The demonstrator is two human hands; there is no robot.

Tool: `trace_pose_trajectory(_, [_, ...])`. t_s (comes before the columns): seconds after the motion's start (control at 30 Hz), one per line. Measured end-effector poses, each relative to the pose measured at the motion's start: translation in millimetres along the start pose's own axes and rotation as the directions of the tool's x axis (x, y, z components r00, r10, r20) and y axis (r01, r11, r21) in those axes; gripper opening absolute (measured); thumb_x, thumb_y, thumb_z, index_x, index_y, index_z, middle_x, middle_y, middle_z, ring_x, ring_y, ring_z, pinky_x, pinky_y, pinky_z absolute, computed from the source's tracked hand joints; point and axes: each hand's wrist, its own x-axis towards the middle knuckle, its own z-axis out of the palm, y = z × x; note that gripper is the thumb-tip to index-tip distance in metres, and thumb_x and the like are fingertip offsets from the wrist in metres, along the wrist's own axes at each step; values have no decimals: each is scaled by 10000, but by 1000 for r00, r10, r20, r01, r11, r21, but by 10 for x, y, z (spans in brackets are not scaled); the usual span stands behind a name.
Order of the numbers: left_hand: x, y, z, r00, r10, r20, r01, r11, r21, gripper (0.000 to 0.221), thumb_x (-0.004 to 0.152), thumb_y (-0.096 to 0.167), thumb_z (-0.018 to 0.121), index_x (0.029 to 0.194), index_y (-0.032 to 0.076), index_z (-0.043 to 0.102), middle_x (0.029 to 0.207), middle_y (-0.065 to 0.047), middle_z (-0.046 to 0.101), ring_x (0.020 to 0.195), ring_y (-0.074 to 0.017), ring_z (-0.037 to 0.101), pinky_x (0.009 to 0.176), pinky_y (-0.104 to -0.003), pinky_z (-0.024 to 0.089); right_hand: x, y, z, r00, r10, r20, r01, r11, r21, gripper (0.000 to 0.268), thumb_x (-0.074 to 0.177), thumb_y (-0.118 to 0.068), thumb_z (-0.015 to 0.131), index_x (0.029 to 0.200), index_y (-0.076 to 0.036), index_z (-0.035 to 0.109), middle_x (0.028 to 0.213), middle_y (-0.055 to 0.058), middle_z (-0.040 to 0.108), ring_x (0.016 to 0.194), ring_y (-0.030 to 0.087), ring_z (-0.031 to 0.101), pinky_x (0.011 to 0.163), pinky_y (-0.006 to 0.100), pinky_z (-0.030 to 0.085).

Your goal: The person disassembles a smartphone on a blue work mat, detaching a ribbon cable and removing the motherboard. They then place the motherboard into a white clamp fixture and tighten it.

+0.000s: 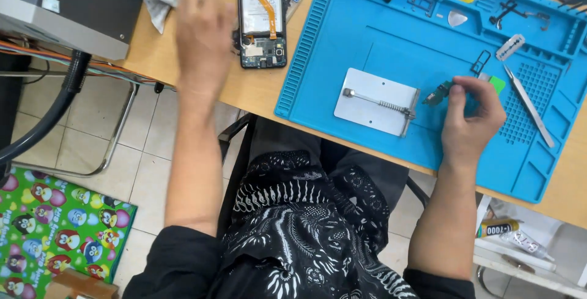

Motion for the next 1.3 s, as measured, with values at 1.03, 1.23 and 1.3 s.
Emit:
trace_pose_trajectory(1.03, [208, 2021, 1315, 752, 586, 300, -211, 646, -733, 65, 1012, 46, 652, 1055, 27, 697, 969, -100, 561, 790, -255, 643, 663, -375, 538, -271, -434, -173, 935, -117, 336, 189, 964, -189, 291, 918, -268, 877, 996, -66, 682, 1087, 61, 715, 1010, 290, 584, 905, 411, 427])
trace_pose_trajectory(1.23, [182, 2054, 1255, 728, 624, 283, -277, 646, -711, 41, 1029, 42, 641, 1044, 12, 664, 967, -111, 539, 736, -257, 614, 604, -379, 526, -278, -404, -185, 924, -165, 345, 240, 952, -188, 331, 925, -322, 872, 995, -65, 676, 1069, 60, 718, 999, 289, 592, 884, 427, 431])
trace_pose_trajectory(1.3, [182, 2066, 1252, 715, 645, 270, -314, 642, -700, 16, 1027, 26, 643, 1040, 17, 647, 965, -112, 523, 694, -261, 594, 562, -386, 509, -285, -395, -187, 926, -174, 337, 248, 950, -191, 337, 928, -332, 867, 991, -62, 675, 1060, 62, 718, 990, 290, 596, 881, 429, 437])
